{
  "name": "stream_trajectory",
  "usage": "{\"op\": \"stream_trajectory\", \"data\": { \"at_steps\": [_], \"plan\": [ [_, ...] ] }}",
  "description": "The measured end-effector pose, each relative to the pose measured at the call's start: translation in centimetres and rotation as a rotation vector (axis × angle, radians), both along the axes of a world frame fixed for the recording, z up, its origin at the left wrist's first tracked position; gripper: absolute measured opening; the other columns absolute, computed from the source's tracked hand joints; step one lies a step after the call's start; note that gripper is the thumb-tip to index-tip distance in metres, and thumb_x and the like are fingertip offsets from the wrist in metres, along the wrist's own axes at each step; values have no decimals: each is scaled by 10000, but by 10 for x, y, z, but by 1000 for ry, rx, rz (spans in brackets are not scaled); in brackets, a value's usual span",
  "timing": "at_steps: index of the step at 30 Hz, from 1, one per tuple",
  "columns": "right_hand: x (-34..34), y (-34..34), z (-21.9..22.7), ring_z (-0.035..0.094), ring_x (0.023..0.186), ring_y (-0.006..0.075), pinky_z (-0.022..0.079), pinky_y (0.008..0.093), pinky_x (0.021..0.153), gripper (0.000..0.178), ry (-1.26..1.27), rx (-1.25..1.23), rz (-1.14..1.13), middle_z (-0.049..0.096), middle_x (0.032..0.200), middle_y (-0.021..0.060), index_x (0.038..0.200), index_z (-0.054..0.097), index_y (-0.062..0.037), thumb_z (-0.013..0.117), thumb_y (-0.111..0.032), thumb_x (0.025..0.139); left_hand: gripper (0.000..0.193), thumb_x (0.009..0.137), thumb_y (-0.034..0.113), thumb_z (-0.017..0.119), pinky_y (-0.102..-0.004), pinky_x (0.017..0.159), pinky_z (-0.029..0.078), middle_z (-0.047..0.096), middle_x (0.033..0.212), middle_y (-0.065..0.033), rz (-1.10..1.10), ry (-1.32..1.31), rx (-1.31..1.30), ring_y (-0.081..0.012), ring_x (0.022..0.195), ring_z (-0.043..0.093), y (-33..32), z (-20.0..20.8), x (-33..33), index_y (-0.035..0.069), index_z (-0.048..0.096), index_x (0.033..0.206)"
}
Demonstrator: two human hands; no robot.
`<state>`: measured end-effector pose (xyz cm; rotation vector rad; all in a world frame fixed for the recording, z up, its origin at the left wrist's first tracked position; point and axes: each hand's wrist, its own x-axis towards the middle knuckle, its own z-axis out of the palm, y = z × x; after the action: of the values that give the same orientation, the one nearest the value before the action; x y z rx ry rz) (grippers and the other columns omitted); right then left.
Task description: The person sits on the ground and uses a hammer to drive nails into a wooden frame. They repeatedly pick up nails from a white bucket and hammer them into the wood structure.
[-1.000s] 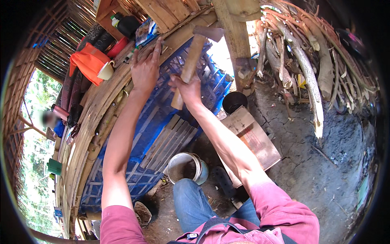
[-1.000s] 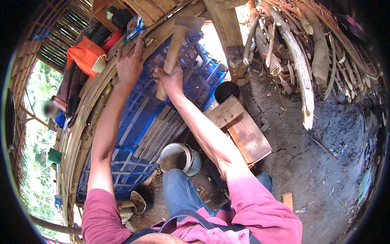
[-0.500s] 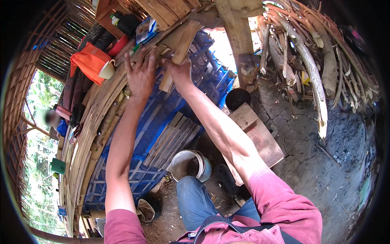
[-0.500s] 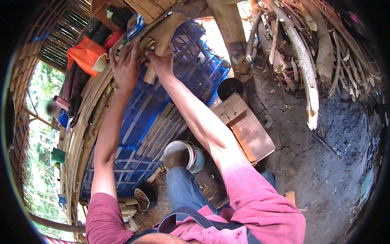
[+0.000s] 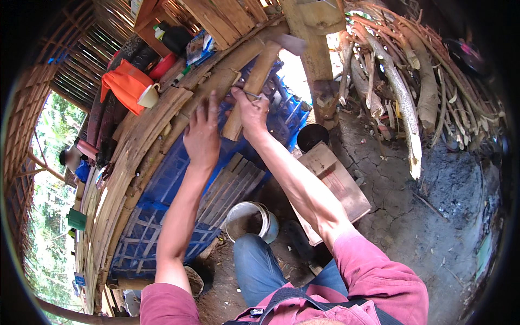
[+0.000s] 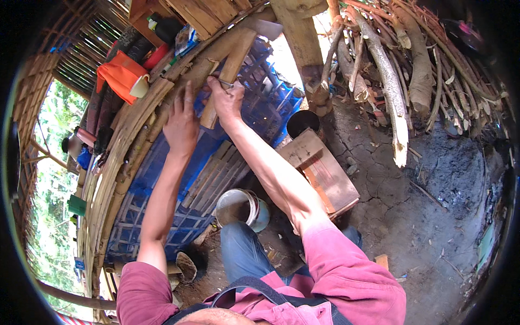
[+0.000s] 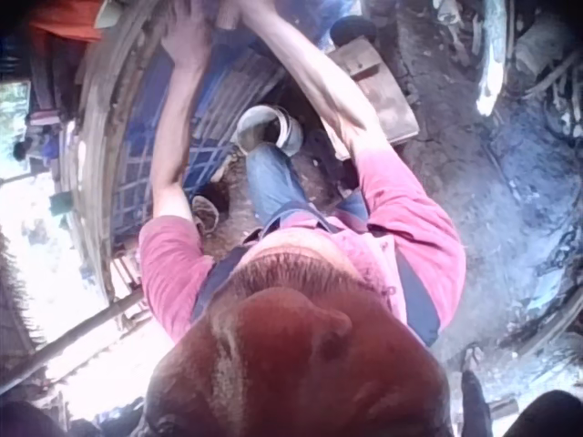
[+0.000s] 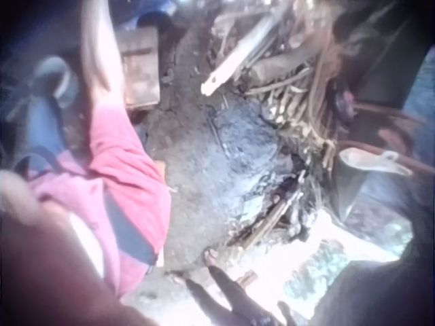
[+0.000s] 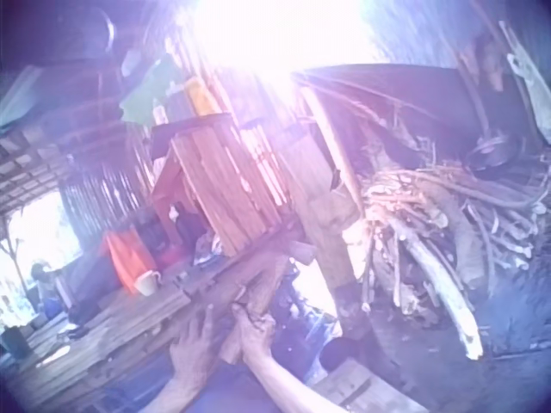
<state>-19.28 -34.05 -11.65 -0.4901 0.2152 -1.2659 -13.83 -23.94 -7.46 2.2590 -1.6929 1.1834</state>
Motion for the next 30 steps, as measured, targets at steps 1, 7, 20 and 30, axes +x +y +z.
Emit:
{"op": "stream_trajectory", "data": {
  "at_steps": [1, 7, 20, 30],
  "plan": [
    [-10, -5, -10, 637, 584, 157, 535, 296, 449, 178, 24, -42, -51, 671, 771, 108, 882, 644, 28, 701, -134, 835, 680, 836, 205, 608, -452, 878, 491, 592, 1219, -195, 151, 285, 62, -347, 1114, 584, 5, 1, -20, 163, 336, 1457],
    [-49, -7, -43, 623, 564, 127, 526, 277, 517, 140, 257, -218, -232, 644, 677, 73, 869, 642, 1, 710, -119, 846, 530, 823, 236, 629, -529, 740, 495, 656, 938, -266, -69, 741, 52, -440, 876, 634, 33, -55, -32, 73, 448, 1293],
    [-148, -12, -41, 683, 643, 152, 573, 277, 565, 186, 459, -291, -62, 694, 761, 107, 889, 675, 21, 732, -146, 830, 455, 960, 428, 524, -200, 430, 374, 522, 717, -44, -195, 1796, -117, -76, 519, 488, 123, -63, -33, 54, 446, 1207],
    [-68, -6, -10, 697, 686, 185, 584, 295, 608, 187, 220, -398, -30, 697, 801, 131, 937, 669, 47, 706, -104, 833, 572, 832, 473, 653, -482, 756, 508, 611, 1166, -211, 131, 444, 53, -380, 1005, 620, 34, 14, 18, 68, 544, 1220]
  ]
}}
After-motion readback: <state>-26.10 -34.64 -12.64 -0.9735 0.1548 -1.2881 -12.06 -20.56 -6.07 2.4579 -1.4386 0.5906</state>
